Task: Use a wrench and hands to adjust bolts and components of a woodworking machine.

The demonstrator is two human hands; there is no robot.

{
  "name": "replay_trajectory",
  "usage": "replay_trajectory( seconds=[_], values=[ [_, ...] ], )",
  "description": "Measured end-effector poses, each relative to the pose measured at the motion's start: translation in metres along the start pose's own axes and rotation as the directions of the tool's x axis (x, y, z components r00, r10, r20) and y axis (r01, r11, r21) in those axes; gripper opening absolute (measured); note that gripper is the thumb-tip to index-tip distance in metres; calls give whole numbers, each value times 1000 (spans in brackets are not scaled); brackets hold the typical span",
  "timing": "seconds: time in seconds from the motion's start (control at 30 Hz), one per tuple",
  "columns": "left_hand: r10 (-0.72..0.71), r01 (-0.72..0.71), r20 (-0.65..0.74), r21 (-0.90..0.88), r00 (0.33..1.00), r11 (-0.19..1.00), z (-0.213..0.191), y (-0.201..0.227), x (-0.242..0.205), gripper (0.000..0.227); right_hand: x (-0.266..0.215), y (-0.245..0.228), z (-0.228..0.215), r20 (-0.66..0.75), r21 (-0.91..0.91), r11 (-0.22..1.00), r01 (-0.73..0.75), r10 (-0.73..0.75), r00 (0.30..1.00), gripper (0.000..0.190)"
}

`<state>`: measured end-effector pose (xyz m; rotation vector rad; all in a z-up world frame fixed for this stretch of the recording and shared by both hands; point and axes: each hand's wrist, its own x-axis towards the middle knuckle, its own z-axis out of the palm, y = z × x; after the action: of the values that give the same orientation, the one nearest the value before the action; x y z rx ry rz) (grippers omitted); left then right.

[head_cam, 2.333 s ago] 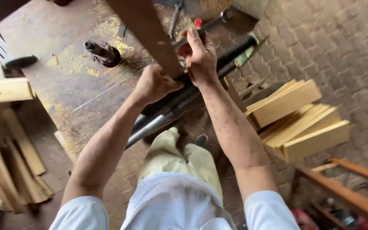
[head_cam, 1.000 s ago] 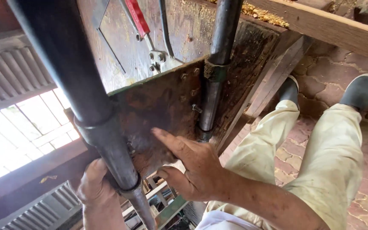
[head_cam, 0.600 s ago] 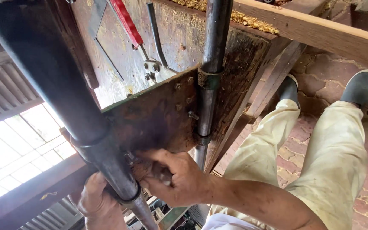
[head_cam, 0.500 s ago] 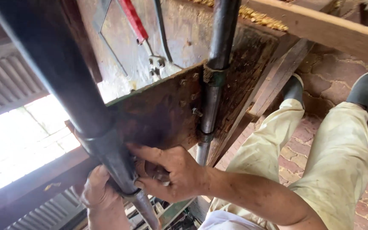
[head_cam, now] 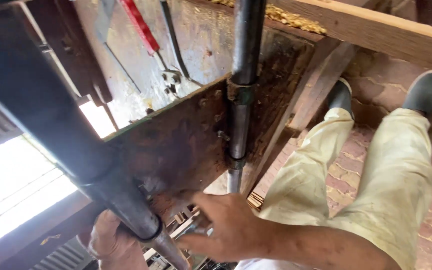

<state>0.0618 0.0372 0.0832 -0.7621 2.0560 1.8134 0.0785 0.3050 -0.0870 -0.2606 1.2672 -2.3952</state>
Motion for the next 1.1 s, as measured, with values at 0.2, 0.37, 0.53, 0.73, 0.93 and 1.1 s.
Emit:
replay_trajectory(
  seconds=[0.2, 0.37, 0.53, 0.73, 0.93, 1.1],
  values=[
    [-48, 46, -25, -89, 999, 995, -27, -10, -7, 29, -101, 100, 25, -199, 152, 894, -422, 446, 873, 55],
    [-129, 132, -105, 19, 986, 991, -2, -5, -5, 35, -202, 175, 72, -101, 440, 714, -545, 643, 759, 41],
    [-160, 174, -205, 52, 966, 983, 8, -1, 1, 37, -138, 108, 14, -101, 226, 810, -541, 572, 814, 32],
    [-57, 57, 123, 3, 991, 998, 22, 3, 11, 35, -1, 9, -60, -65, -51, 998, -29, 26, 998, 22],
    [-66, 69, 98, -20, 993, 997, 16, -1, 2, 42, 71, -39, -80, 97, -252, 939, 235, -217, 971, 16],
    [-142, 142, 2, -21, 990, 990, 17, -2, -7, 49, 89, -49, -92, 206, -335, 843, 421, -371, 906, 18]
  ],
)
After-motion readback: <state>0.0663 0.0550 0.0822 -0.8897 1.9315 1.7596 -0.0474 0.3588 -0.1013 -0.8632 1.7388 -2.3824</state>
